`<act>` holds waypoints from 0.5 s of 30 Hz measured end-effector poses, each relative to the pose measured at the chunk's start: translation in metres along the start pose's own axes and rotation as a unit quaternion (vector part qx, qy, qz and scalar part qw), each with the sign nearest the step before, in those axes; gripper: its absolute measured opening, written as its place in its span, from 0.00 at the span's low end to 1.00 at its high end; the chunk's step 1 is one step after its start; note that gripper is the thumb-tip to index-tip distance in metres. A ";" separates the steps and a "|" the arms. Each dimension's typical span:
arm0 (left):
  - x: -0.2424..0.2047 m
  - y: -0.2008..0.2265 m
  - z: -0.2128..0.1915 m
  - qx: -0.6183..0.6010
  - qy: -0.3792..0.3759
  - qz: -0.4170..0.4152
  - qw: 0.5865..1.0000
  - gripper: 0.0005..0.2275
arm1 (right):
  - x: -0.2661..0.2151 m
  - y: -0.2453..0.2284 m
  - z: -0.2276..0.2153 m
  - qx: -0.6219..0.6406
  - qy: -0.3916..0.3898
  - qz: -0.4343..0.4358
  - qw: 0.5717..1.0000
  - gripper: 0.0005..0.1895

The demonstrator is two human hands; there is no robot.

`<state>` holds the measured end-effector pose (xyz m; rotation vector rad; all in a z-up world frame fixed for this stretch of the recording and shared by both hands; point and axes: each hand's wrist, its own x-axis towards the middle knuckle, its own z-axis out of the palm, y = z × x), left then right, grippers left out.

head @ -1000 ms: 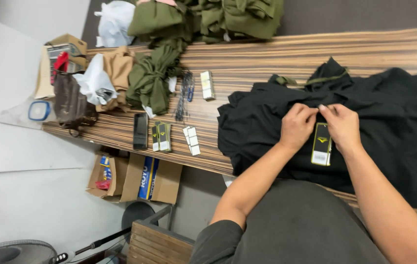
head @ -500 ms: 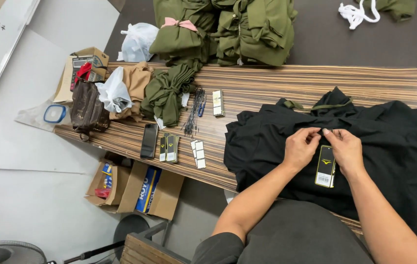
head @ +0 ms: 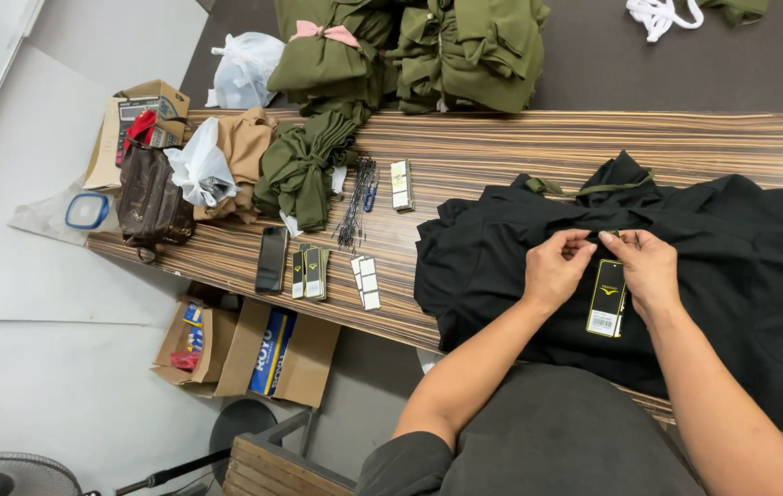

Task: Attaching brand tags to t-shirts using plastic fasteners on a factory work table.

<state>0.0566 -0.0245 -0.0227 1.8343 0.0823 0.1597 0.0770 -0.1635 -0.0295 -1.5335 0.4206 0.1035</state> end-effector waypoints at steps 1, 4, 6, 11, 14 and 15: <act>0.001 -0.001 0.001 0.002 0.002 -0.005 1.000 0.12 | -0.001 -0.002 0.000 0.000 -0.004 0.005 1.000 0.16; 0.003 -0.006 0.004 0.012 -0.003 -0.005 1.000 0.12 | 0.000 -0.001 0.000 -0.002 -0.010 0.008 1.000 0.16; 0.008 -0.017 0.007 0.018 -0.016 -0.001 1.000 0.12 | 0.019 0.024 -0.001 -0.004 -0.007 0.008 1.000 0.19; 0.022 -0.039 0.012 -0.019 0.035 0.066 0.997 0.06 | 0.055 0.092 -0.011 0.034 0.024 -0.055 0.998 0.16; 0.033 -0.034 0.007 -0.009 0.015 0.071 0.997 0.06 | 0.041 0.067 -0.006 0.002 0.033 -0.061 0.998 0.15; 0.036 -0.032 0.009 -0.011 0.009 0.069 0.997 0.06 | 0.036 0.064 -0.009 0.002 0.039 -0.058 0.998 0.15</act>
